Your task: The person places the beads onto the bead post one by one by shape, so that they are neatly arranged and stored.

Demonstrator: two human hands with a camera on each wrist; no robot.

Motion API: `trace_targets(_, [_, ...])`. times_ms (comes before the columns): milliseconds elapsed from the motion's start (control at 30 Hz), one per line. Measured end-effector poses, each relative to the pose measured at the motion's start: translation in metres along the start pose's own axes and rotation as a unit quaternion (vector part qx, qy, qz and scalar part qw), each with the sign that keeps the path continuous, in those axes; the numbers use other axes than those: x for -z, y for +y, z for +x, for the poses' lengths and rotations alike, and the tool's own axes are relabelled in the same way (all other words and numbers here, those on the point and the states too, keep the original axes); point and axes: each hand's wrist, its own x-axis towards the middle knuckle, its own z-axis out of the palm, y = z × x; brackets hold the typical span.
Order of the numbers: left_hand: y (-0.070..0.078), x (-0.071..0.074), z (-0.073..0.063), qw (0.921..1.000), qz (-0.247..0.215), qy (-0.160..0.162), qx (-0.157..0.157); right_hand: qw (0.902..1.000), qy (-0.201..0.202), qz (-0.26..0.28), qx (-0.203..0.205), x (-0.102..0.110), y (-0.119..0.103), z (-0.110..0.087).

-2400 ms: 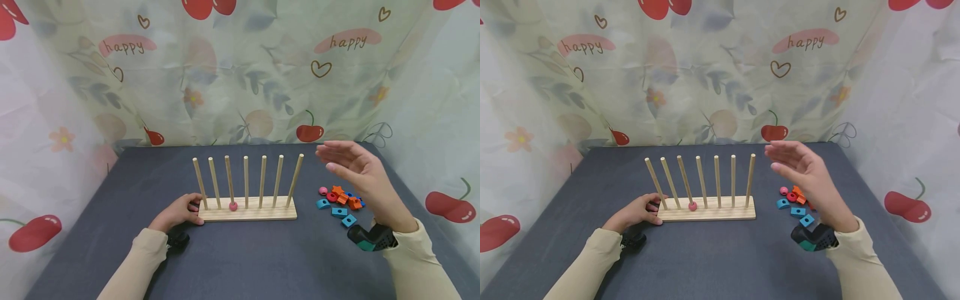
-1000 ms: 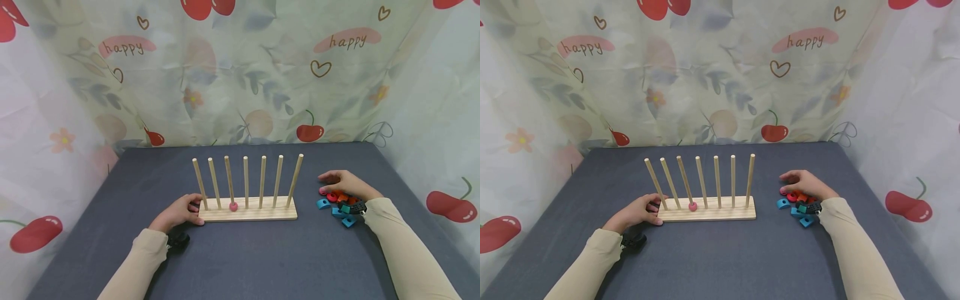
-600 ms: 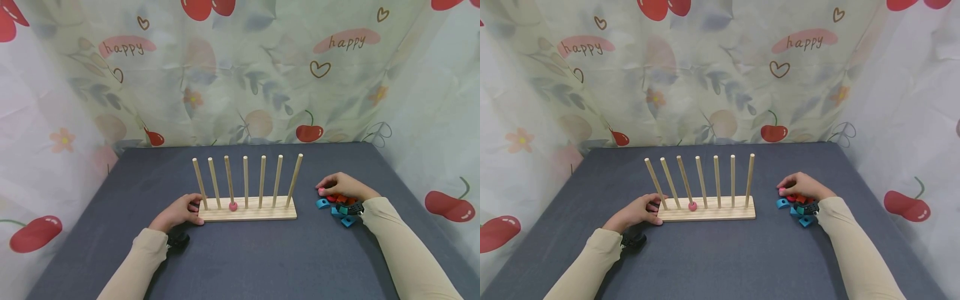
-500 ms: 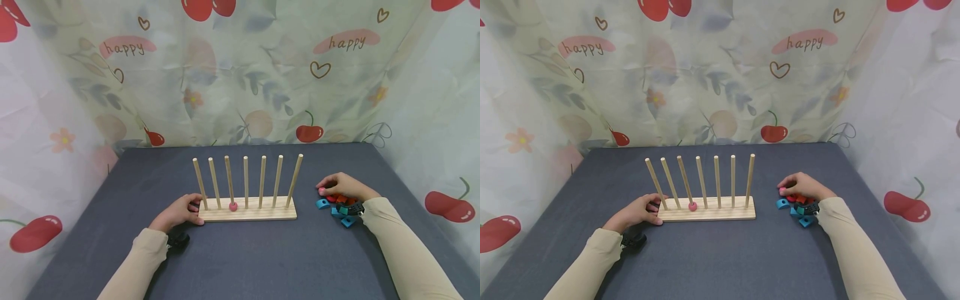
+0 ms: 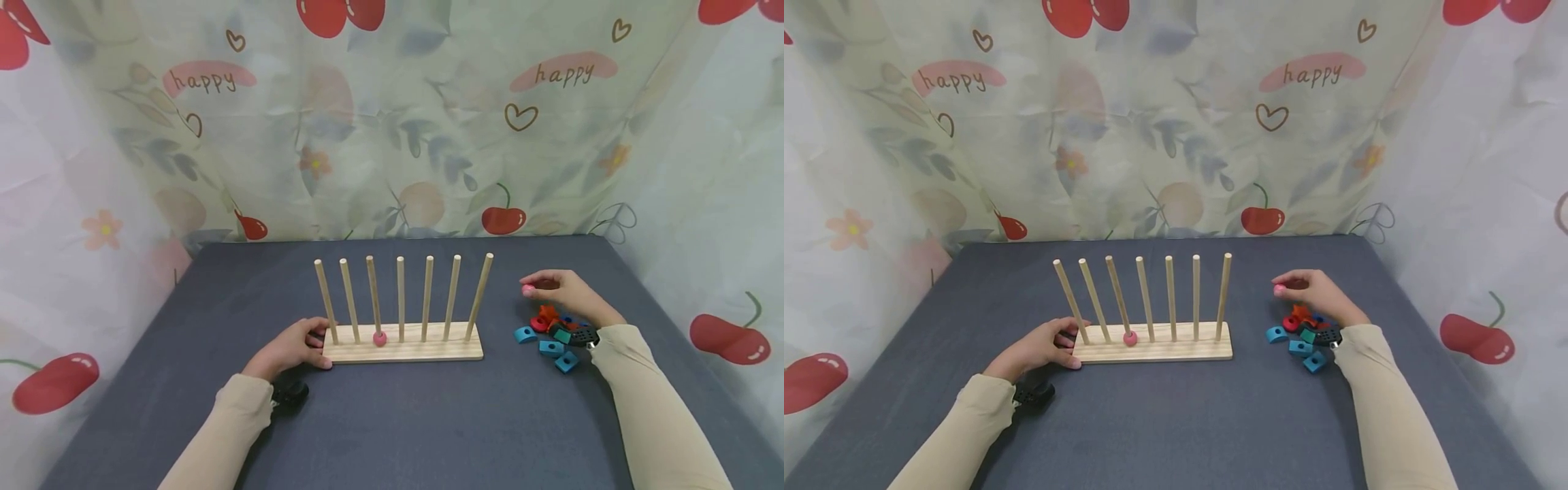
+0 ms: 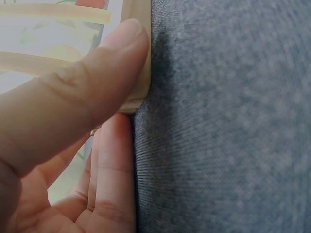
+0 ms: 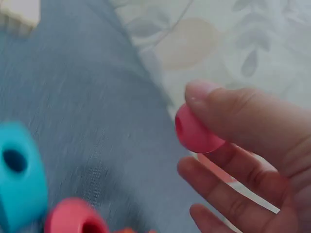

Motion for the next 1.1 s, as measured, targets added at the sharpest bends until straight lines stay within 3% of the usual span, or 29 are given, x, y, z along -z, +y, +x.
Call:
trace_targets(300, [0.000,-0.002,0.000,0.9999,0.009,0.004,0.008,0.9962,0.069,0.042,0.035,-0.001,-0.035,-0.004])
trace_targets(567, [0.003,-0.003,-0.002,0.9999,0.009,0.003,0.012,0.9848,0.148,0.068,0.060,-0.004,-0.083,-0.017])
trace_targets(700, [0.004,-0.003,-0.002,0.9999,0.011,0.004,0.013,0.9744,0.177,0.090,0.105,-0.005,-0.107,-0.026])
trace_targets(900, [0.003,-0.002,0.000,0.9999,0.009,0.002,0.010,0.9504,0.214,0.138,0.179,-0.005,-0.137,-0.036])
trace_targets(1100, [0.003,-0.001,-0.001,0.9999,0.009,0.002,0.008,0.9293,0.234,0.186,0.217,-0.006,-0.168,-0.046])
